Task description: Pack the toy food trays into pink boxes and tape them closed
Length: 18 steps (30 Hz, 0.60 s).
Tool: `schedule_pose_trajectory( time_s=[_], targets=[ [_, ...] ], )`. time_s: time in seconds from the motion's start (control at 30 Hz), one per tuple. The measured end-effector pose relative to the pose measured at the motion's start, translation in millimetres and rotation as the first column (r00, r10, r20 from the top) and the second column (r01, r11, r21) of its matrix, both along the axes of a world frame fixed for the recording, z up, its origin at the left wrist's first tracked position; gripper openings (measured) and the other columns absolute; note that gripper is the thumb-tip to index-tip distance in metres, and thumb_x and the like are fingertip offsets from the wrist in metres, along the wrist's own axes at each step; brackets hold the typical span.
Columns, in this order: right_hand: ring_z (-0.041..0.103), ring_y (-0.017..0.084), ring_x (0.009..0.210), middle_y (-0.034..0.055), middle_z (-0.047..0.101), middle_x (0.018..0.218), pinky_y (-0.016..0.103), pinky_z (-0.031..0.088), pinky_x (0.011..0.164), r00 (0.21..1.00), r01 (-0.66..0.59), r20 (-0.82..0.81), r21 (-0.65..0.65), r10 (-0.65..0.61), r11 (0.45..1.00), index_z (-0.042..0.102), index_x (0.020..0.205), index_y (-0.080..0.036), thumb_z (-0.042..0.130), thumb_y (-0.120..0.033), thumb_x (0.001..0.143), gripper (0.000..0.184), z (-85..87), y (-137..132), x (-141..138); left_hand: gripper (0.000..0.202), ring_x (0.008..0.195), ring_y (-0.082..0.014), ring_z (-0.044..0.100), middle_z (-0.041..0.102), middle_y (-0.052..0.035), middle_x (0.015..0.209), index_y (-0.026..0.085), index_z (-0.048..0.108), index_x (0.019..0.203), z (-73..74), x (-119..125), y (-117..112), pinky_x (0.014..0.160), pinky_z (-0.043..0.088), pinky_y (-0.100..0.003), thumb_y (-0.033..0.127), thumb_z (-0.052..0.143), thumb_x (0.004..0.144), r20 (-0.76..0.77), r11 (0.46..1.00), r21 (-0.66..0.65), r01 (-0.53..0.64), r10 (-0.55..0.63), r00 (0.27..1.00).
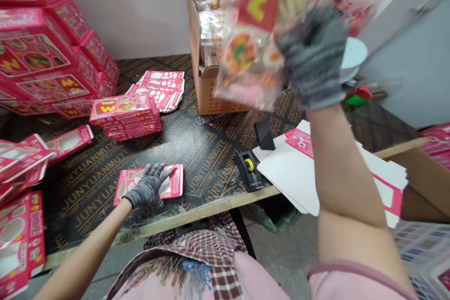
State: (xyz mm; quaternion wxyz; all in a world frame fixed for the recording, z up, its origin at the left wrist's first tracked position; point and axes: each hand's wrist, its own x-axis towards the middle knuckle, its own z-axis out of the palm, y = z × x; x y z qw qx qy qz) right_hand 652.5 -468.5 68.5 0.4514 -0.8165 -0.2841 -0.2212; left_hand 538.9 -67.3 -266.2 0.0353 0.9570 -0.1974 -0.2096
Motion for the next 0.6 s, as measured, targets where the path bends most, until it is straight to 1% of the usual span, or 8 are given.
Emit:
schedule_pose_trajectory(
  time_s=[0.03, 0.07, 0.13, 0.23, 0.3, 0.4, 0.47, 0.6],
  targets=[
    [0.058, 0.027, 0.133, 0.0004, 0.07, 0.122, 0.037, 0.058, 0.104, 0.992, 0.099, 0.079, 0.054, -0.103, 0.994, 0.068, 0.102, -0.029, 0.075, -0.034, 0.087, 0.018, -23.4, 9, -23, 0.136, 0.155, -0.0455, 0.017, 0.017, -0.0275, 0.167, 0.02, 0.021, 0.162, -1.1, 2, 0, 0.123, 0.004, -0.062, 0.042, 0.09, 0.048, 0.009, 1.0, -0.011, -0.001, 0.001, 1.0],
    [0.062, 0.026, 0.127, 0.0019, 0.069, 0.12, 0.041, 0.057, 0.107, 0.992, 0.116, 0.041, 0.058, -0.119, 0.992, 0.067, 0.11, -0.028, 0.079, -0.035, 0.083, 0.03, -50.4, 19, -42, 0.136, 0.153, -0.0462, 0.021, 0.021, -0.0277, 0.165, 0.02, 0.022, 0.162, -1.1, 4, 0, 0.123, 0.006, -0.063, 0.043, 0.091, 0.047, 0.018, 1.0, -0.025, -0.004, 0.004, 1.0],
    [0.065, 0.028, 0.119, 0.0055, 0.068, 0.121, 0.048, 0.055, 0.108, 0.988, 0.039, -0.15, 0.041, -0.033, 0.998, 0.063, 0.121, -0.026, 0.083, -0.04, 0.075, 0.052, -108.3, 39, -69, 0.134, 0.149, -0.0466, 0.03, 0.033, -0.0275, 0.16, 0.019, 0.024, 0.162, 1.7, 8, -3, 0.122, 0.012, -0.062, 0.044, 0.091, 0.048, 0.052, 0.997, -0.071, -0.007, 0.011, 0.999],
    [0.055, 0.031, 0.134, 0.0105, 0.055, 0.146, 0.053, 0.046, 0.115, 0.959, 0.092, -0.28, 0.159, -0.045, 0.983, 0.048, 0.144, -0.025, 0.082, -0.046, 0.071, 0.083, -181.4, 52, -78, 0.132, 0.141, -0.0443, 0.041, 0.045, -0.0258, 0.151, 0.016, 0.026, 0.161, 8.1, 7, -13, 0.12, 0.022, -0.058, 0.049, 0.09, 0.05, 0.178, 0.972, -0.234, 0.006, 0.037, 0.983],
    [0.044, 0.03, 0.145, 0.0107, 0.038, 0.16, 0.052, 0.039, 0.121, 0.957, 0.16, -0.276, 0.232, -0.093, 0.959, 0.033, 0.155, -0.026, 0.08, -0.047, 0.071, 0.098, -209.2, 50, -74, 0.137, 0.139, -0.044, 0.042, 0.045, -0.0245, 0.15, 0.014, 0.023, 0.161, 10.6, 2, -24, 0.118, 0.027, -0.057, 0.058, 0.088, 0.049, 0.283, 0.92, -0.39, 0.044, 0.074, 0.956],
    [0.037, 0.029, 0.15, 0.01, 0.022, 0.168, 0.053, 0.035, 0.123, 0.964, 0.208, -0.226, 0.293, -0.144, 0.933, 0.015, 0.161, -0.029, 0.081, -0.051, 0.069, 0.115, -218.4, 45, -73, 0.142, 0.137, -0.044, 0.042, 0.043, -0.0226, 0.152, 0.015, 0.018, 0.162, 11.4, -7, -42, 0.117, 0.03, -0.057, 0.068, 0.085, 0.048, 0.395, 0.823, -0.552, 0.131, 0.12, 0.911],
    [0.038, 0.029, 0.15, 0.0096, 0.018, 0.17, 0.054, 0.036, 0.121, 0.971, 0.195, -0.191, 0.3, -0.142, 0.934, 0.01, 0.162, -0.03, 0.079, -0.053, 0.071, 0.116, -209.1, 46, -79, 0.142, 0.137, -0.0427, 0.043, 0.044, -0.0215, 0.152, 0.014, 0.02, 0.161, 11.5, -13, -55, 0.117, 0.032, -0.055, 0.07, 0.084, 0.048, 0.429, 0.79, -0.588, 0.177, 0.119, 0.896],
    [0.037, 0.029, 0.151, 0.007, 0.017, 0.17, 0.05, 0.04, 0.12, 0.984, 0.162, -0.114, 0.286, -0.134, 0.945, 0.015, 0.162, -0.032, 0.076, -0.057, 0.077, 0.108, -181.7, 58, -95, 0.137, 0.138, -0.0429, 0.043, 0.042, -0.0219, 0.155, 0.013, 0.026, 0.159, 11.4, -21, -77, 0.117, 0.032, -0.055, 0.074, 0.081, 0.05, 0.435, 0.778, -0.589, 0.22, 0.076, 0.897]
  ],
)
